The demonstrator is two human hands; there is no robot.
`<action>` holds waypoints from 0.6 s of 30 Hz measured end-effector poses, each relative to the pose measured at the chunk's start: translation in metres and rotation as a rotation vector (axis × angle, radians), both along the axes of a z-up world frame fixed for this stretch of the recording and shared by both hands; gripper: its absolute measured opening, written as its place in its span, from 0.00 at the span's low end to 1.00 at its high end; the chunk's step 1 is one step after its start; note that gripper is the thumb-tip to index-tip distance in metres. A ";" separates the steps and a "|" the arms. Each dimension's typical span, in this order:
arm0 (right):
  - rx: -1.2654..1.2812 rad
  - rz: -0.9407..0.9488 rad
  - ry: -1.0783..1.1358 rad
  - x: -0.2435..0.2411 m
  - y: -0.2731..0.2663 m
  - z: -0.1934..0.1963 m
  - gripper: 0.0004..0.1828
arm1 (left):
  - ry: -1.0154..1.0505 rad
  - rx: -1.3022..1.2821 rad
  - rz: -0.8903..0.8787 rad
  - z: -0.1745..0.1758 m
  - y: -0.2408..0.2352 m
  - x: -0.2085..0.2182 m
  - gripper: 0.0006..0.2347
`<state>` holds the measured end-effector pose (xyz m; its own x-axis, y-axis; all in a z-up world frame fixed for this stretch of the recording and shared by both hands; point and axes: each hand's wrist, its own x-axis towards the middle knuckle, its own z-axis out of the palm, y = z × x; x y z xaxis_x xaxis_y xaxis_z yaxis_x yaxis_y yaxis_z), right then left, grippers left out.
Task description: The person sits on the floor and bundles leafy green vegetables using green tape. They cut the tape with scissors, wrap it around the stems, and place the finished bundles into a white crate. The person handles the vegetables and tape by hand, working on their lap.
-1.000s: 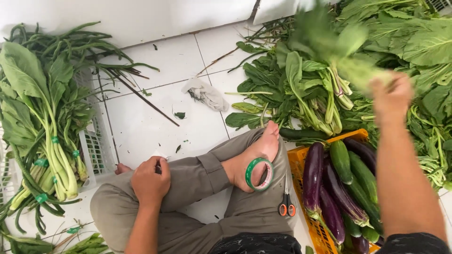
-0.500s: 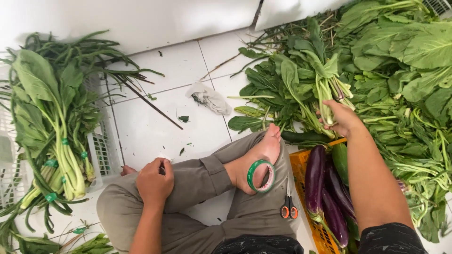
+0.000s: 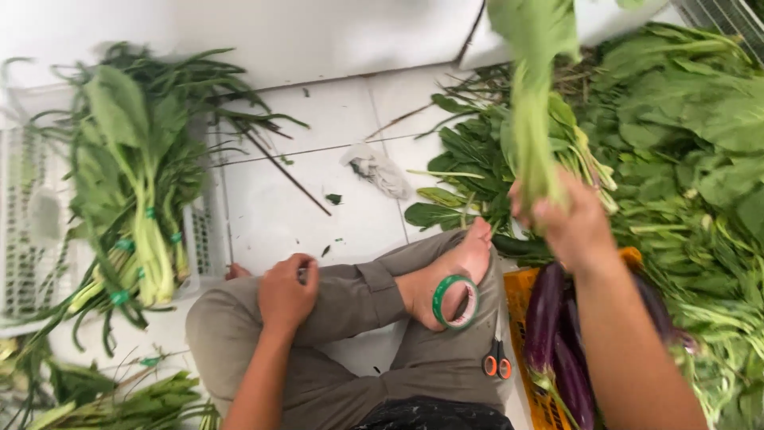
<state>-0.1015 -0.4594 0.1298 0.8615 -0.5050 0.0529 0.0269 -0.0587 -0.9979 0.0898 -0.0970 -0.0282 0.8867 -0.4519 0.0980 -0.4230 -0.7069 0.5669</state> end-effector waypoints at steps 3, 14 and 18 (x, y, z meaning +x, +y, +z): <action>-0.218 0.106 0.132 -0.010 0.054 -0.009 0.30 | 0.352 -0.184 -0.174 -0.016 0.000 -0.004 0.21; -0.234 0.514 0.400 -0.008 0.196 -0.054 0.37 | 1.307 -1.806 -0.138 0.010 0.007 -0.054 0.11; -0.141 0.565 0.424 -0.008 0.196 -0.056 0.37 | 1.361 -1.922 0.075 0.018 0.028 -0.054 0.15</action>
